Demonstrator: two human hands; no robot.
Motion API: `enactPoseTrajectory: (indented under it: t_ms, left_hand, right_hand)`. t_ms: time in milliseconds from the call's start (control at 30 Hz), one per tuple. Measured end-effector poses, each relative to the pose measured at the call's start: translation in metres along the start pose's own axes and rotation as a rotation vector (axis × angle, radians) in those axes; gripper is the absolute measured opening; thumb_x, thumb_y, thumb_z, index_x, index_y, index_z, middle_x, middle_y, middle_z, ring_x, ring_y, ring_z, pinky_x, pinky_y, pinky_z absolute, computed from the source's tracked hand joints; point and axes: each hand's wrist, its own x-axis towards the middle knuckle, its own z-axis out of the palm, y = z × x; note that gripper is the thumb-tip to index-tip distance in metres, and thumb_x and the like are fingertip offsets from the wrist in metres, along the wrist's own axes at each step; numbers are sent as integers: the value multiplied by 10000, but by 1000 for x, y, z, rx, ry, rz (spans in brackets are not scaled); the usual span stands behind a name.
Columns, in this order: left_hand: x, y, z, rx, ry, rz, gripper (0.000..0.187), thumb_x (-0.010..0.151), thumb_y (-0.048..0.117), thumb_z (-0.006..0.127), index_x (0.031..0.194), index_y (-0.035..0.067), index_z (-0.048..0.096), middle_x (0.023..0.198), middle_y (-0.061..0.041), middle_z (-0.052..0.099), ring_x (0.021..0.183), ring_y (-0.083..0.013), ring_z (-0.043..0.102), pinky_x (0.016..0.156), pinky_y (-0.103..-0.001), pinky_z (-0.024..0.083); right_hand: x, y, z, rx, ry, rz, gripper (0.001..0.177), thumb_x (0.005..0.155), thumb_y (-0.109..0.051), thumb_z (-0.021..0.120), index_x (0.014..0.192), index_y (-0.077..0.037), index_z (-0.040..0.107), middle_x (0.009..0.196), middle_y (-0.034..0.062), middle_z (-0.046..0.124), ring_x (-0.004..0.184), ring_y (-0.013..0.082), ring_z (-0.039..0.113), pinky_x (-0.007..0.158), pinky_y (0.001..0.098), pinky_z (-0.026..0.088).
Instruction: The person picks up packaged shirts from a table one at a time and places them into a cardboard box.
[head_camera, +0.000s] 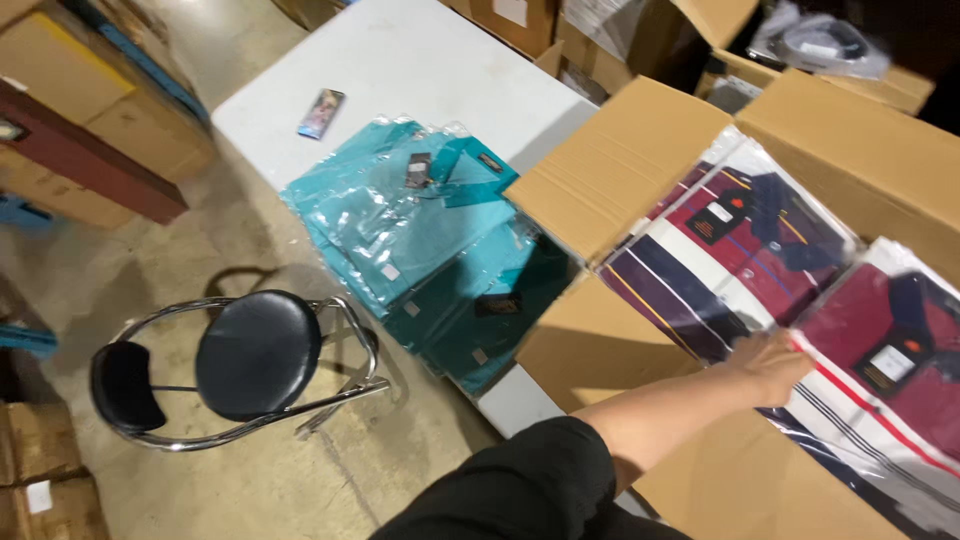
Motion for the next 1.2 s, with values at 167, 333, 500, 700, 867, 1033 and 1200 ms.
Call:
enactPoseTrajectory:
  t_ms: [167, 333, 500, 700, 867, 1033, 1200]
  left_hand:
    - [-26, 37, -21, 253, -235, -111, 386, 891, 67, 565, 1210, 152, 764, 1390, -104, 627, 1323, -322, 551, 1069, -491, 402]
    - [-14, 21, -18, 213, -383, -201, 573, 985, 503, 482, 1394, 132, 635, 1534, -142, 537, 1378, -396, 536, 1175, -659, 214]
    - [-78, 29, -48, 206, -57, 29, 445, 958, 438, 469, 955, 124, 784, 1161, -105, 766, 1188, -312, 683, 1228, -554, 269]
    - [-195, 29, -106, -361, 480, 31, 255, 1015, 197, 497, 1160, 58, 653, 1091, -160, 692, 1018, -269, 659, 824, -402, 484]
    - [-268, -48, -145, -180, 484, -66, 641, 774, -286, 451, 1320, 34, 550, 1420, -246, 454, 1181, -383, 534, 950, -483, 516]
    - [-293, -180, -179, -91, 985, -105, 569, 688, -211, 456, 1146, 85, 619, 1242, -157, 502, 993, -437, 655, 913, -510, 506]
    - [-317, -332, -252, 5, 994, -187, 236, 917, -31, 630, 1133, 53, 676, 1258, -208, 517, 1125, -433, 599, 928, -490, 495]
  right_hand:
    - [-15, -12, -5, -312, -118, 70, 826, 879, -464, 714, 1593, -106, 504, 1562, 183, 570, 1387, 446, 558, 1113, 544, 427]
    - [-27, -79, -3, -173, -401, 95, 822, 848, -427, 756, 1596, -258, 458, 1591, 223, 466, 1388, 477, 512, 1005, 592, 523]
    - [-7, -98, 10, -368, -225, -7, 707, 884, -516, 698, 1493, -172, 597, 1400, 177, 674, 1202, 461, 692, 883, 538, 568]
    - [-147, -220, 39, 0, 269, -405, 380, 1167, -463, 585, 1070, -175, 810, 856, 129, 747, 883, 362, 692, 859, 440, 488]
    - [-269, -337, 73, 416, 128, -476, 361, 1134, -368, 605, 897, -123, 724, 1026, 17, 788, 945, 177, 704, 853, 328, 467]
    - [-328, -428, 161, 432, -256, -487, 290, 999, -349, 643, 887, -132, 798, 867, -24, 807, 856, 80, 694, 829, 263, 496]
    - [-331, -530, 269, 685, -412, -288, 253, 920, -203, 738, 1124, -58, 699, 994, 90, 757, 892, 165, 702, 827, 308, 567]
